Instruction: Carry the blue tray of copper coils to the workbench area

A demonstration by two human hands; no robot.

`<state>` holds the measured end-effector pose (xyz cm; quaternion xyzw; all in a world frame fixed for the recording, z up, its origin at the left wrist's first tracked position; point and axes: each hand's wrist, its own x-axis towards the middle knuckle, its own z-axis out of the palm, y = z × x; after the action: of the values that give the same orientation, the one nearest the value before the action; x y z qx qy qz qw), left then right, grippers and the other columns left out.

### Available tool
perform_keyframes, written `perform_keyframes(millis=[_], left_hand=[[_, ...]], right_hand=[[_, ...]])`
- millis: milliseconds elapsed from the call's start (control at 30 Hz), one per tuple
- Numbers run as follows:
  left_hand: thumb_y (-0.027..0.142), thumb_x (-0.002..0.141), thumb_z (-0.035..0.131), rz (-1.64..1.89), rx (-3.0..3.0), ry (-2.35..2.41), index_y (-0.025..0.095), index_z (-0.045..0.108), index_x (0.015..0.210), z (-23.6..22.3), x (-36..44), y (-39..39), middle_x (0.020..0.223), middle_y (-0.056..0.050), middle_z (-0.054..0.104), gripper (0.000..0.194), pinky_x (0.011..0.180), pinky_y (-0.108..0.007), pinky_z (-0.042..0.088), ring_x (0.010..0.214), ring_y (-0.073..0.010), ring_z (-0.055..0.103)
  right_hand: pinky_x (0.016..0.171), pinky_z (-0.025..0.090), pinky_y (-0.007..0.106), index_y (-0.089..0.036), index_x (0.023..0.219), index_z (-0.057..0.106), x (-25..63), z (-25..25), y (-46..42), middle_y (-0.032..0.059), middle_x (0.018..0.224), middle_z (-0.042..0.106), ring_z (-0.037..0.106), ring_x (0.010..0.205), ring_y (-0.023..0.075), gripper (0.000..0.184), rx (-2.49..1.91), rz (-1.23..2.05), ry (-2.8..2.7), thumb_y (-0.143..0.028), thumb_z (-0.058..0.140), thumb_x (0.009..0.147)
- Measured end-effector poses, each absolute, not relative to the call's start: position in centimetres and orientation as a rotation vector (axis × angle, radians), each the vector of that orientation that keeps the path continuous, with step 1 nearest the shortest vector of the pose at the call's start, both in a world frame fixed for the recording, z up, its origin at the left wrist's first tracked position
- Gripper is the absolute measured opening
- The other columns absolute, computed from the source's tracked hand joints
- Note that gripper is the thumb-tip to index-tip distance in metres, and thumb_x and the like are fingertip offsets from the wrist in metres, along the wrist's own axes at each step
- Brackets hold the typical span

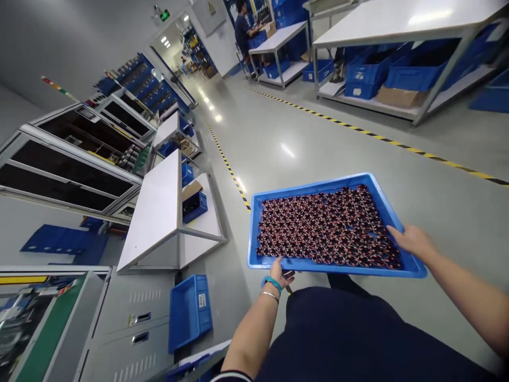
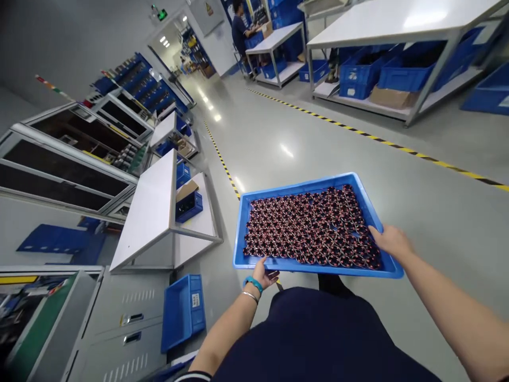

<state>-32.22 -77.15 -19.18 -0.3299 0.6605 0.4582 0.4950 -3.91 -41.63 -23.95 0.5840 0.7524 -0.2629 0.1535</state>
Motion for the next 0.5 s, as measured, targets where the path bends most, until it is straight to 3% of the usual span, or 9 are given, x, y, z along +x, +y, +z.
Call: perform_keyframes(millis=[300, 500], left_hand=[[0.062, 0.102, 0.035, 1.092, -0.913, 1.635, 0.014, 0.06, 0.111, -18.0, -44.1, -60.3, 0.119, -0.017, 0.065, 0.055, 0.083, -0.035, 0.054, 0.107, -0.0279, 0.068], [0.065, 0.101, 0.035, 1.158, -0.936, 1.581, 0.017, 0.06, 0.12, -19.0, -51.8, -50.3, 0.124, -0.017, 0.066, 0.057, 0.082, -0.036, 0.056, 0.115, -0.0288, 0.068]], right_hand=[[0.086, 0.047, 0.035, -0.008, 0.122, 0.069, -22.0, -21.3, -22.7, 0.0241, 0.12, 0.068, 0.065, 0.107, 0.0306, 0.058, 1.456, -0.738, 2.254, -0.053, 0.038, 0.103], [0.085, 0.043, 0.034, -0.006, 0.123, 0.065, -32.2, -21.7, -10.7, 0.026, 0.121, 0.066, 0.062, 0.104, 0.0277, 0.058, 1.41, -0.691, 2.29, -0.054, 0.04, 0.104]])
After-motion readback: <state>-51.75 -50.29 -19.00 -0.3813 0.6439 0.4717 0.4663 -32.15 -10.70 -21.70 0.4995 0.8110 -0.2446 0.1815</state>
